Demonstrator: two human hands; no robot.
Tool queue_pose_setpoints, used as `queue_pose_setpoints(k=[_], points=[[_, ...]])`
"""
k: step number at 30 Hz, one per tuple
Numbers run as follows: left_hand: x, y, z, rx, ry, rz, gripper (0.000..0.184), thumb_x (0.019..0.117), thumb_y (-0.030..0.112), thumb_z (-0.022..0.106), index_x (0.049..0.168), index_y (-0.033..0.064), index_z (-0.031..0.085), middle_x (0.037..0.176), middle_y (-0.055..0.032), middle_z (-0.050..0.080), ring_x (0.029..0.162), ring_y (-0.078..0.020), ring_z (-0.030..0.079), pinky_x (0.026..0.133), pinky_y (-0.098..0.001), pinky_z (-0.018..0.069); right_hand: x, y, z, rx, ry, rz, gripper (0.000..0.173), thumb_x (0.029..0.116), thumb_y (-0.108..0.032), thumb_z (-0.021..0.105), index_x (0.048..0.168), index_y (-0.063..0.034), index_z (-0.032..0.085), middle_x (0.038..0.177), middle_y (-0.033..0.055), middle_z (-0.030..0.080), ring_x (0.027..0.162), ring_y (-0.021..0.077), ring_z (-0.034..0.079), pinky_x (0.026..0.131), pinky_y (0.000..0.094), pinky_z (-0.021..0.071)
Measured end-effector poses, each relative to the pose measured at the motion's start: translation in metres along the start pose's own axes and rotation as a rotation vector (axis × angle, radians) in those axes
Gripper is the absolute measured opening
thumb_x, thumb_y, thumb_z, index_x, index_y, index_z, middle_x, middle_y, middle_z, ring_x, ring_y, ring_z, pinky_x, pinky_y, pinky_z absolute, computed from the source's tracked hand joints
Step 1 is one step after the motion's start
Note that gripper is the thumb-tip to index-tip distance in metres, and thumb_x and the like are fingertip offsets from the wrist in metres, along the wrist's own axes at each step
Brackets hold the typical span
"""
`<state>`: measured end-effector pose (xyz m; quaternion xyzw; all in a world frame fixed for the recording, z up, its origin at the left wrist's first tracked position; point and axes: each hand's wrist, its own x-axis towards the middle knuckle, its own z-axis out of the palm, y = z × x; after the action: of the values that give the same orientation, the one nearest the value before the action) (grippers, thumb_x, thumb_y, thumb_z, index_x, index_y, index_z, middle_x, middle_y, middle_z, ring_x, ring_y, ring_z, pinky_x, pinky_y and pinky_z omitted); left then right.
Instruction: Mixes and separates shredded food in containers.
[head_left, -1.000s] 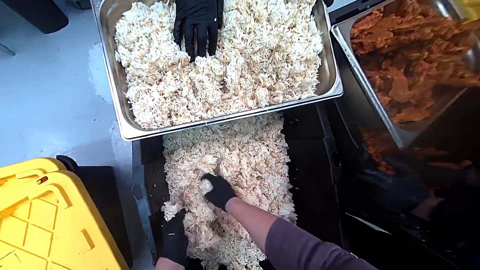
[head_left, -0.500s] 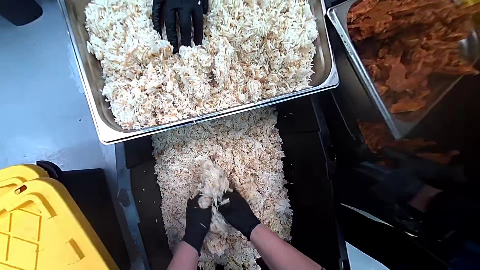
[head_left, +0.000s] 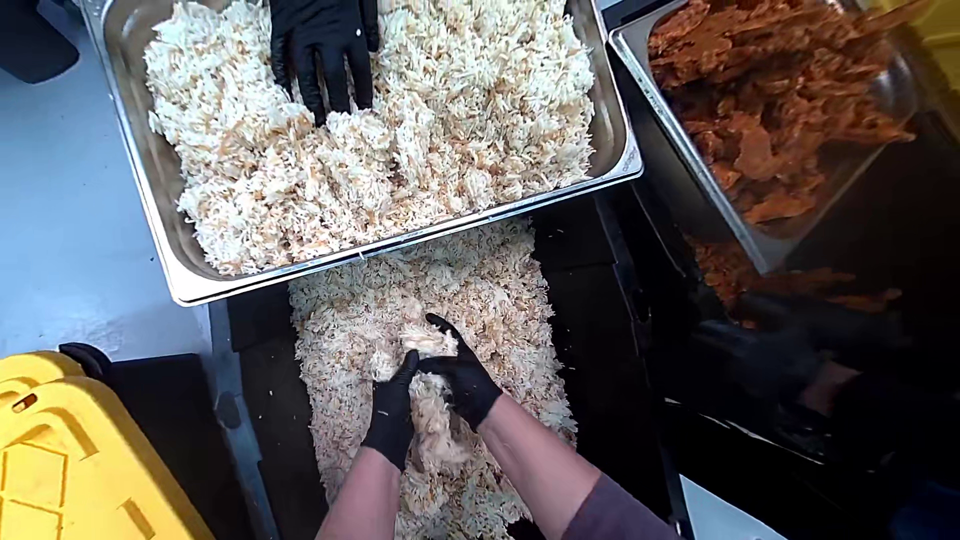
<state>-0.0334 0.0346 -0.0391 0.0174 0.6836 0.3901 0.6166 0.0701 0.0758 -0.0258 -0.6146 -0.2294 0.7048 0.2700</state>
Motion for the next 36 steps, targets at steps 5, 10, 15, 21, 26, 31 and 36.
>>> queue_pose_setpoints(k=[5,10,15,21,26,31,36], points=[[-0.026,0.009,0.013,0.114,0.082,0.004,0.038,0.0981,0.025,0.070,0.124,-0.0016,0.063,0.105,-0.0132,0.069,0.093,-0.0154,0.066,0.085,-0.0341,0.0555,-0.044,0.002,-0.007,0.356,0.170,0.077,0.051,0.0914,0.006,0.065,0.138,-0.0127,0.056,0.105,0.0105,0.071,0.084,0.0176,0.070,0.072,0.0351,0.0599],[-0.033,0.012,-0.010,0.289,-0.202,0.094,0.035,0.1096,0.011,0.040,0.136,-0.0069,0.054,0.118,-0.0138,0.066,0.102,-0.0086,0.063,0.093,-0.0265,0.0523,-0.076,-0.017,-0.008,0.394,0.008,0.371,0.018,0.1086,-0.017,0.047,0.110,-0.0062,0.060,0.081,0.0056,0.072,0.068,0.0115,0.070,0.058,0.0271,0.0591],[-0.079,0.010,0.025,0.240,0.013,-0.042,0.035,0.1052,0.007,0.054,0.135,-0.0108,0.052,0.117,-0.0213,0.063,0.100,-0.0148,0.063,0.091,-0.0287,0.0518,-0.049,-0.022,-0.007,-0.301,0.187,0.246,0.029,0.1045,-0.017,0.061,0.120,0.0077,0.059,0.096,0.0130,0.063,0.083,0.0134,0.059,0.080,0.0309,0.0503],[-0.044,0.031,0.005,0.513,0.034,0.198,0.044,0.0900,0.003,0.074,0.129,-0.0076,0.057,0.115,-0.0212,0.067,0.105,-0.0252,0.066,0.094,-0.0432,0.0549,-0.018,-0.040,-0.048,-1.112,0.087,-0.175,0.039,0.0956,-0.027,0.071,0.127,-0.0042,0.069,0.134,0.0241,0.062,0.125,0.0412,0.059,0.103,0.0616,0.0478],[-0.026,0.030,-0.037,0.900,-0.247,0.149,0.085,0.0861,0.003,0.076,0.157,-0.0025,0.030,0.155,-0.0266,0.041,0.142,-0.0333,0.045,0.117,-0.0444,0.0388,0.004,-0.022,-0.089,-1.290,-0.074,0.111,0.118,0.0645,-0.053,0.095,0.161,-0.0448,0.027,0.169,0.0302,0.004,0.146,0.0661,0.015,0.098,0.0850,0.0346],[-0.050,-0.026,-0.032,1.538,-0.546,0.024,0.112,0.0821,0.035,0.083,0.166,0.0359,0.009,0.162,-0.0317,0.025,0.150,-0.0577,0.015,0.116,-0.0694,0.0291,-0.056,0.025,-0.069,-1.308,-0.242,0.075,0.078,0.0889,-0.010,0.071,0.156,-0.0380,0.044,0.170,0.0246,0.012,0.147,0.0555,0.028,0.114,0.0686,0.0312],[-0.008,-0.020,-0.004,1.424,-0.251,0.228,0.081,0.0863,0.023,0.077,0.158,0.0353,0.041,0.134,-0.0271,0.059,0.120,-0.0440,0.061,0.099,-0.0595,0.0497,-0.006,0.024,-0.061,-0.854,0.157,-0.020,0.049,0.0826,0.003,0.074,0.131,-0.0065,0.067,0.129,0.0248,0.065,0.119,0.0416,0.063,0.100,0.0613,0.0495]])
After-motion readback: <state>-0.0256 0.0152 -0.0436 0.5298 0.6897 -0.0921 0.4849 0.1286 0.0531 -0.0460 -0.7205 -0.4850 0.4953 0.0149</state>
